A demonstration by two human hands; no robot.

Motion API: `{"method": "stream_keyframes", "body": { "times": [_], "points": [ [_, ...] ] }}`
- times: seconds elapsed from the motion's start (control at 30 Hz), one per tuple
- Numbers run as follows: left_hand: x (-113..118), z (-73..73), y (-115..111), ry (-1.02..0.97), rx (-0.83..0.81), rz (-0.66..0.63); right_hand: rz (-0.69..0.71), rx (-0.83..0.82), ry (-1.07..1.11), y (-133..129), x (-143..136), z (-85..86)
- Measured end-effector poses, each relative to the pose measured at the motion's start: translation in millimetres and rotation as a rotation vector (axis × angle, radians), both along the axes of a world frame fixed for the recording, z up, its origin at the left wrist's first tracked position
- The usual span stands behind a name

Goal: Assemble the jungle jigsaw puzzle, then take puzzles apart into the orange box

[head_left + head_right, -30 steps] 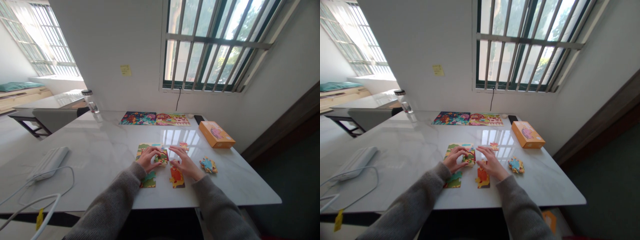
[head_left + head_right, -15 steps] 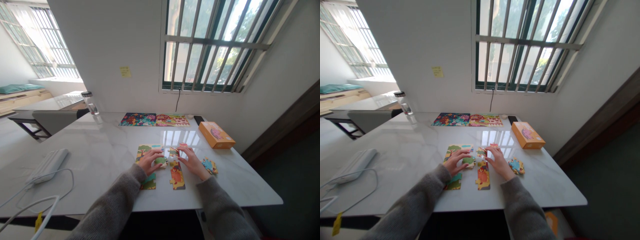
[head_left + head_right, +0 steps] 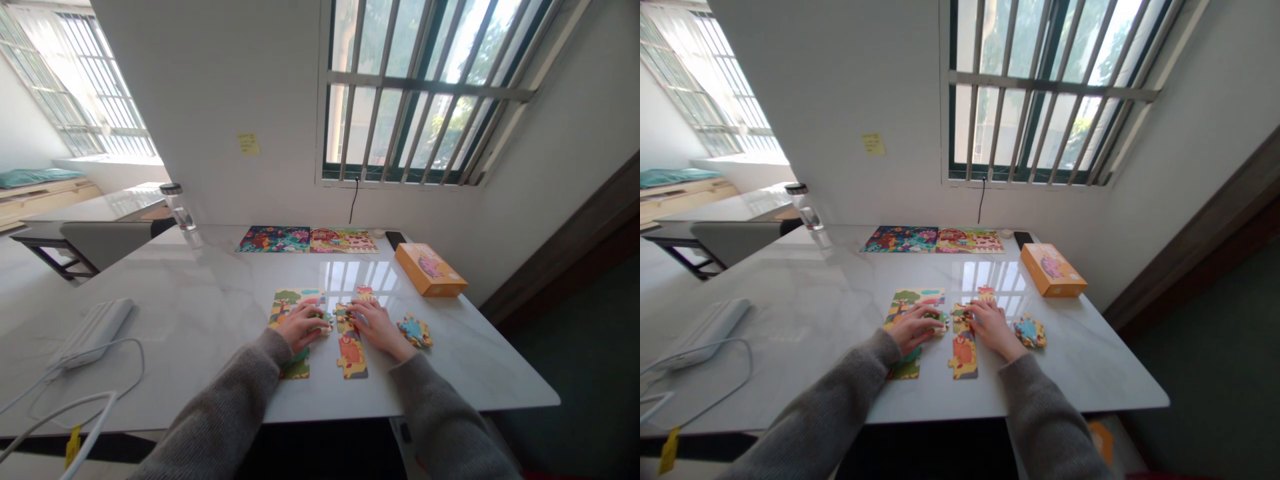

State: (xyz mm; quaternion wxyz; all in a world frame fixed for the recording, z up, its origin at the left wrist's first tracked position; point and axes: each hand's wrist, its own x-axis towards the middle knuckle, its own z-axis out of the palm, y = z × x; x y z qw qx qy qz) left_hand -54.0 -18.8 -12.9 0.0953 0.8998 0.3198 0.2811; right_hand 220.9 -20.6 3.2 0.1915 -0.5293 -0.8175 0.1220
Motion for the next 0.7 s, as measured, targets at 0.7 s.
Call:
{"method": "stream_keyframes", "body": {
  "times": [0.7],
  "points": [
    [20,30.6,9,0.064,-0.035,-0.034,0.167,0.126,-0.006,-91,-14,2.1]
  ]
}}
